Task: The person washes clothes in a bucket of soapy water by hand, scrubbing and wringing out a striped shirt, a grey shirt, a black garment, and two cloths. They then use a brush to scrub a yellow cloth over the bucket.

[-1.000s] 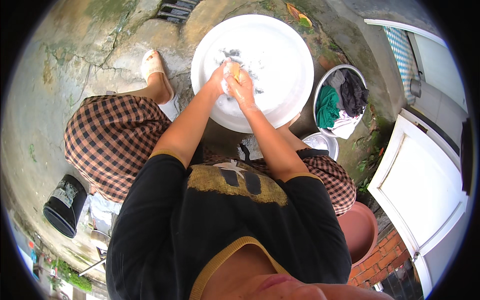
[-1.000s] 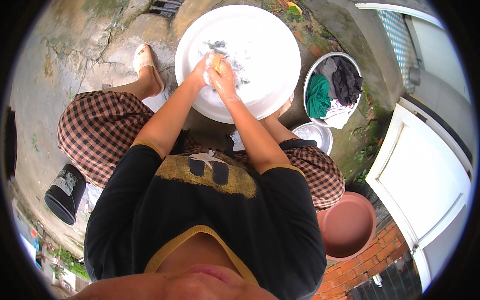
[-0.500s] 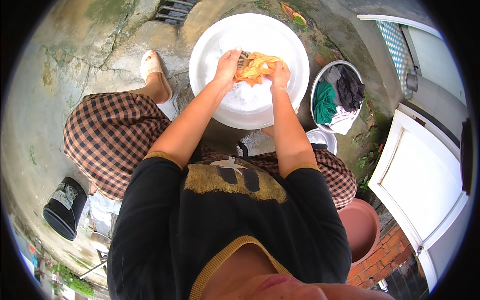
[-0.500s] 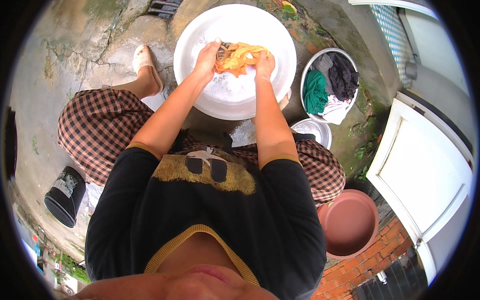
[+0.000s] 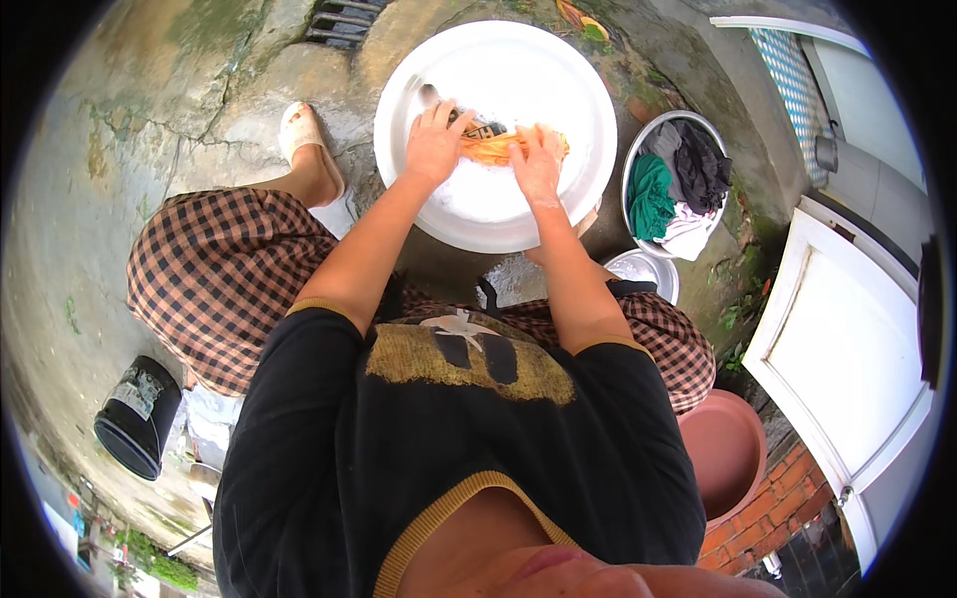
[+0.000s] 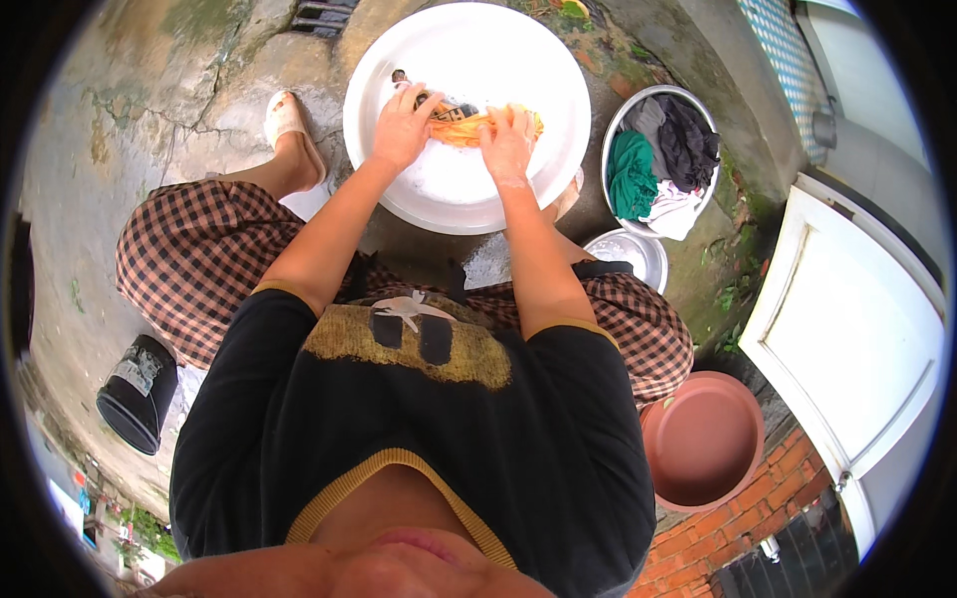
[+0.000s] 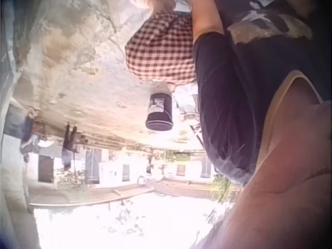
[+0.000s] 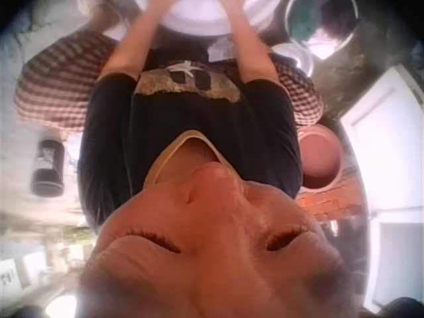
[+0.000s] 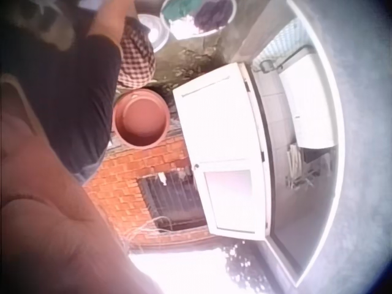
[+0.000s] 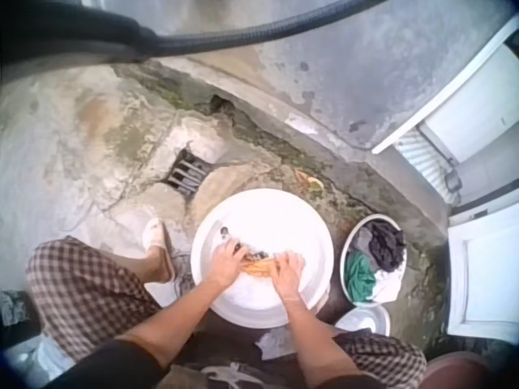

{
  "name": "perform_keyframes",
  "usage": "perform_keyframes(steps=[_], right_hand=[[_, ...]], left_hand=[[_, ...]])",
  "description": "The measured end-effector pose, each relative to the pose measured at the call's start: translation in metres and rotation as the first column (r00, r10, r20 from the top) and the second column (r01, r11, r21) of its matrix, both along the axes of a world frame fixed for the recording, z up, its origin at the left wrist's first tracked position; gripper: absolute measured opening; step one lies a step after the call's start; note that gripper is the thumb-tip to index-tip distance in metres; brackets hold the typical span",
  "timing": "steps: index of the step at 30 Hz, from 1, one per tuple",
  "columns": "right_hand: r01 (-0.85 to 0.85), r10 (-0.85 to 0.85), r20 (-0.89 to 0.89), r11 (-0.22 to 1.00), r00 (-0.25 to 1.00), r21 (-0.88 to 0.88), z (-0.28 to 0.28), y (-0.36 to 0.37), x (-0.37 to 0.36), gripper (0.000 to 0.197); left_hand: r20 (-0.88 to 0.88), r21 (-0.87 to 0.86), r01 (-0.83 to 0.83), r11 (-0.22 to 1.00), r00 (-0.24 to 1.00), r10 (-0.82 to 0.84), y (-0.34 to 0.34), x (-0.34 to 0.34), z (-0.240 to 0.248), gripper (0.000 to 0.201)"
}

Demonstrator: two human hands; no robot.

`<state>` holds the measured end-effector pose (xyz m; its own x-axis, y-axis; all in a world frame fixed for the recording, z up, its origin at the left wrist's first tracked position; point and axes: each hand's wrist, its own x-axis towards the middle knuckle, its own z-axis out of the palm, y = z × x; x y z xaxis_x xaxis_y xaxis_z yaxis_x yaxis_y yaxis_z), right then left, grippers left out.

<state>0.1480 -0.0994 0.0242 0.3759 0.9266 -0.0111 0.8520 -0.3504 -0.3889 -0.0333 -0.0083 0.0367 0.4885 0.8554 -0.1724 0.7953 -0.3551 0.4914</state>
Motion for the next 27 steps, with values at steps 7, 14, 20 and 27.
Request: perform_keyframes(steps=[7,14,20,27], right_hand=[[0.117,-0.254,-0.459,0.945,0.851,-0.306,-0.057,-0.019,0.005,0.044],[0.467,-0.544,-0.231,0.826,0.806,-0.315,-0.041,-0.001,-0.026,0.057],[0.125,-0.428,-0.848,0.904,0.314,-0.409,-0.023,0.014,-0.052,0.031],[0.012,0.066,-0.663,0.994,0.746,0.112,0.076,0.037,-0.122,0.021]], left_hand=[[-0.274,-0.326,0.211,0.922,0.912,-0.305,-0.010,-0.007,-0.033,0.042],[0.032,-0.028,-0.129,0.991,0.991,0.129,-0.036,0.009,-0.036,0.037],[-0.119,-0.991,0.036,-0.127,0.166,0.979,-0.024,0.028,-0.026,0.060],[-0.097,-0.560,0.826,-0.061,0.007,0.995,-0.008,-0.003,-0.072,0.050]])
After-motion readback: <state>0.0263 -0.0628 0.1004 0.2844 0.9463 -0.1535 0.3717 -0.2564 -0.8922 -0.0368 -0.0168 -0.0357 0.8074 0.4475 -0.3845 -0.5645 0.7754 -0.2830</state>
